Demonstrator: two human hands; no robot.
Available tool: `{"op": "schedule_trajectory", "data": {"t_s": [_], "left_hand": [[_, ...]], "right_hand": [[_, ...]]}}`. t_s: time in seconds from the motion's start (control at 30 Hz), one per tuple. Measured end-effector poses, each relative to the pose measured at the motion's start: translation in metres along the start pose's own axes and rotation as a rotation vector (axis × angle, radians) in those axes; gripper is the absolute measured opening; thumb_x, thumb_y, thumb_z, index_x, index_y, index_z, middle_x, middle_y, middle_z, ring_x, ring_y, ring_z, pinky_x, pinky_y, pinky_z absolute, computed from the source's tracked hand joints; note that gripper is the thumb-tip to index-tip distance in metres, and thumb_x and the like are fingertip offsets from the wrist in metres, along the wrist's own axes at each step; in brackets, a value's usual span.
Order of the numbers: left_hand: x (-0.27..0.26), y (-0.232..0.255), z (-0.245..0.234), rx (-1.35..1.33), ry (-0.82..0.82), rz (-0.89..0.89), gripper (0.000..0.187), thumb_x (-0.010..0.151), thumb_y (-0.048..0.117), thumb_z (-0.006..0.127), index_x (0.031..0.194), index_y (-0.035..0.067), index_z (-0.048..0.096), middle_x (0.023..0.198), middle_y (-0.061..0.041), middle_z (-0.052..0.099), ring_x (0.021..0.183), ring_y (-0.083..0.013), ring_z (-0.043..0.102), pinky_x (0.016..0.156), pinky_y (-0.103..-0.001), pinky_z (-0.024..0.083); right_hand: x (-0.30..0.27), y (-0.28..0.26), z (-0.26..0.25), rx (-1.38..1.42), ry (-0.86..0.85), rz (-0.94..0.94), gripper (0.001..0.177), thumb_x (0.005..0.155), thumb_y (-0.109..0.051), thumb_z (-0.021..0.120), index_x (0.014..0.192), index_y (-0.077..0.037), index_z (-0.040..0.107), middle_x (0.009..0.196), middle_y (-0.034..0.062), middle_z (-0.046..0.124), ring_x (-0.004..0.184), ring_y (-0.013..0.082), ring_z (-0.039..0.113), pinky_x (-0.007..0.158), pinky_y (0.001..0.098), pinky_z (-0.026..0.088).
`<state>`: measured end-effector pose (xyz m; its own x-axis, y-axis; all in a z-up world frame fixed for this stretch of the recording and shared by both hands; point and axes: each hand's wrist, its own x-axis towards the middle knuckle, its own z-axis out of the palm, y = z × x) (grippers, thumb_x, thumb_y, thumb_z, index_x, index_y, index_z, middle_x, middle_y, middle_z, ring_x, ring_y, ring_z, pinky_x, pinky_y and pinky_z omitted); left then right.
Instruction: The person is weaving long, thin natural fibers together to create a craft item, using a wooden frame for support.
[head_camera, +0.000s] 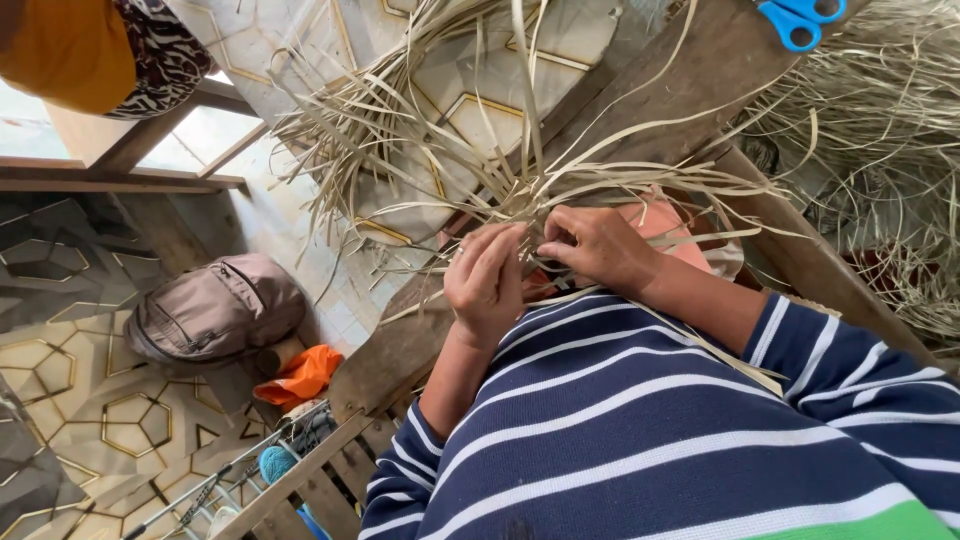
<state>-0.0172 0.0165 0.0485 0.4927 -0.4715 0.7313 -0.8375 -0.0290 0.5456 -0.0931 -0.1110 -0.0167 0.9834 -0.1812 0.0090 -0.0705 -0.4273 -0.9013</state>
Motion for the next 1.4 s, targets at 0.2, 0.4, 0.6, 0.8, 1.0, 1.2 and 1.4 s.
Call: {"op": "schedule_trajectory", "data": {"t_s": [0.2, 0.4, 0.6, 0.8, 1.0, 1.2, 1.4], "left_hand": [[-0.021, -0.034, 0.001, 0.357, -0.312, -0.088, 0.014, 0.075, 0.006, 0.064, 0.089, 0.007, 0.063, 0.084, -0.01, 0.059, 0.08, -0.0289, 0.058, 0.07, -0.037, 0.048], [-0.008, -0.017, -0.013, 0.422, -0.371, 0.005, 0.013, 0.077, 0.013, 0.063, 0.089, 0.008, 0.062, 0.081, -0.008, 0.057, 0.079, -0.0266, 0.055, 0.068, -0.035, 0.047], [0.04, 0.038, 0.0, -0.216, -0.436, 0.141, 0.02, 0.089, 0.0, 0.044, 0.097, 0.002, 0.062, 0.09, -0.015, 0.059, 0.085, -0.0348, 0.059, 0.081, -0.04, 0.05], [0.079, 0.012, 0.021, 0.483, -0.739, 0.461, 0.012, 0.075, -0.004, 0.065, 0.085, 0.004, 0.064, 0.086, -0.012, 0.066, 0.113, -0.0287, 0.051, 0.108, -0.051, 0.015], [0.055, -0.016, 0.005, 0.626, -0.903, 0.199, 0.014, 0.08, 0.004, 0.06, 0.067, -0.001, 0.063, 0.057, -0.01, 0.061, 0.076, -0.0308, 0.066, 0.108, -0.056, 0.018], [0.004, -0.032, 0.021, 0.646, -1.059, -0.071, 0.036, 0.085, 0.029, 0.051, 0.103, -0.003, 0.056, 0.084, -0.02, 0.057, 0.087, -0.0388, 0.059, 0.088, -0.057, 0.035], [-0.018, 0.001, 0.015, 0.673, -0.887, 0.013, 0.045, 0.081, 0.011, 0.052, 0.121, -0.009, 0.043, 0.107, -0.028, 0.053, 0.069, -0.0369, 0.062, 0.071, -0.048, 0.042]], "right_hand": [[-0.001, 0.007, 0.004, 0.036, 0.015, 0.091, 0.01, 0.078, -0.022, 0.065, 0.08, -0.016, 0.057, 0.061, 0.0053, 0.058, 0.067, 0.022, 0.061, 0.061, 0.0315, 0.047], [0.001, -0.007, -0.005, 0.086, 0.033, 0.139, 0.015, 0.074, -0.019, 0.067, 0.082, -0.011, 0.058, 0.061, 0.0075, 0.06, 0.063, 0.0227, 0.059, 0.059, 0.0338, 0.047], [-0.007, 0.003, -0.014, 0.528, -0.075, 0.178, 0.008, 0.077, -0.014, 0.059, 0.082, -0.008, 0.059, 0.067, -0.0021, 0.06, 0.067, 0.0069, 0.059, 0.058, 0.0129, 0.048], [-0.015, 0.02, 0.016, -0.146, 0.169, 0.216, 0.025, 0.064, -0.015, 0.069, 0.062, 0.005, 0.053, 0.05, 0.0181, 0.044, 0.054, 0.0356, 0.052, 0.051, 0.0442, 0.039], [-0.011, -0.01, -0.007, 0.043, 0.084, 0.405, 0.016, 0.07, -0.026, 0.069, 0.078, -0.015, 0.06, 0.054, -0.0006, 0.054, 0.056, 0.0159, 0.055, 0.052, 0.0288, 0.041], [-0.008, -0.014, -0.015, 0.128, 0.053, 0.326, 0.015, 0.068, -0.024, 0.07, 0.077, -0.015, 0.061, 0.057, 0.0011, 0.059, 0.06, 0.0174, 0.059, 0.056, 0.0267, 0.044], [-0.011, 0.01, -0.013, 0.036, 0.062, 0.257, 0.012, 0.075, -0.02, 0.065, 0.086, -0.015, 0.061, 0.069, 0.0083, 0.063, 0.071, 0.0273, 0.062, 0.06, 0.0359, 0.047]]}}
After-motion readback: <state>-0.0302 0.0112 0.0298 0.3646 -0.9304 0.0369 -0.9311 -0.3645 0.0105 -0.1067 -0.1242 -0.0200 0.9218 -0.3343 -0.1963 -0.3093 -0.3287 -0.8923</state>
